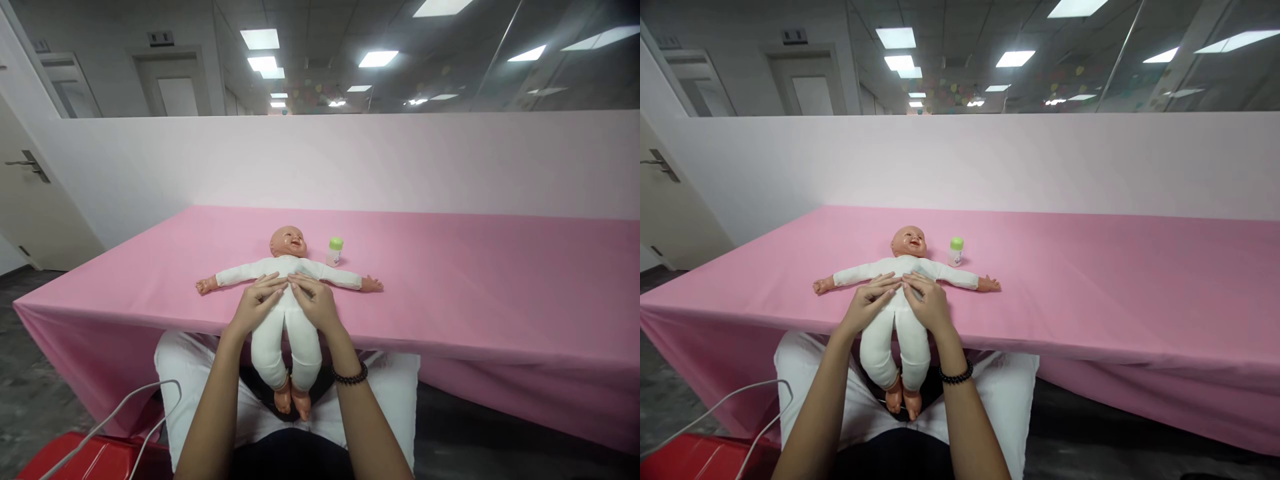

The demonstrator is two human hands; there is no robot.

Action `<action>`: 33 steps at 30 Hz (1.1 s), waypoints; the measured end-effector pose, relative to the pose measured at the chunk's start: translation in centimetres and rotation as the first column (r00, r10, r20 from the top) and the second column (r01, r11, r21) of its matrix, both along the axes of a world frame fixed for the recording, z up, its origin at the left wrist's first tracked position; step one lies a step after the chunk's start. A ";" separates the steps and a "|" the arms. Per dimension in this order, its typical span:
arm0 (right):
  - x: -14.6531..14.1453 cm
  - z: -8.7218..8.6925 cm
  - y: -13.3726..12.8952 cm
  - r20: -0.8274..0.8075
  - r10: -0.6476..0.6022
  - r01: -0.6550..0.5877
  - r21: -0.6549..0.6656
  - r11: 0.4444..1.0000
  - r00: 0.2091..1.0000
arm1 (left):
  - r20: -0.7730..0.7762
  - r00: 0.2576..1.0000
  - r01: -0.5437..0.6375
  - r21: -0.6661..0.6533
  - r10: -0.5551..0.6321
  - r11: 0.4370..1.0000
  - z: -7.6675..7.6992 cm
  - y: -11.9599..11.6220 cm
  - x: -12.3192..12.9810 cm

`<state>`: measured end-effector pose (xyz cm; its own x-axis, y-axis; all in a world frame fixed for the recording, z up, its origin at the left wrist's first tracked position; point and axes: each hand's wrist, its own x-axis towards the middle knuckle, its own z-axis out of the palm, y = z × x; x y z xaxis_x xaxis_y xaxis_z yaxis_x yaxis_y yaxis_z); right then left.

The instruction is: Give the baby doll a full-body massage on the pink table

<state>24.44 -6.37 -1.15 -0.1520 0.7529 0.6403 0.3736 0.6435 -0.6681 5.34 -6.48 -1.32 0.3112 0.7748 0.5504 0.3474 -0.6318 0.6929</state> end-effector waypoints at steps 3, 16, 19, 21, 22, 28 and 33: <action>0.3 0.2 0.2 0.135 0.031 -0.019 -0.092 0.996 0.990 | -0.121 0.993 0.008 -0.040 -0.013 0.999 0.3 0.2 0.0; 0.2 -1.1 1.4 0.014 -0.226 0.225 -0.182 0.957 0.974 | 0.091 0.969 -0.211 -0.196 0.232 0.958 -1.0 1.0 0.1; 0.0 -0.9 0.8 -0.117 -0.360 0.350 -0.093 0.932 0.926 | 0.197 0.956 -0.208 -0.071 0.218 0.976 -0.9 0.5 0.1; -0.2 -0.7 0.4 -0.171 -0.326 0.328 -0.017 0.944 0.930 | 0.232 0.958 -0.171 -0.005 0.167 0.985 -0.8 0.1 0.1; -0.2 -0.5 0.2 -0.179 -0.278 0.287 0.025 0.958 0.944 | 0.233 0.964 -0.140 0.021 0.131 0.990 -0.7 -0.1 0.1; 0.0 -0.2 0.0 0.001 -0.038 0.038 0.066 0.997 0.999 | 0.054 0.998 0.039 0.084 -0.043 0.996 -0.1 -0.6 -0.1; 0.5 0.1 0.4 0.206 0.031 -0.007 -0.116 0.993 0.978 | -0.159 0.987 0.037 0.023 -0.033 0.999 0.5 -0.3 -0.2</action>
<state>24.95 -6.00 -1.01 -0.2872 0.8149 0.5035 0.5004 0.5758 -0.6466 5.13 -6.77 -0.84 0.4230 0.7483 0.5110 0.4293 -0.6622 0.6142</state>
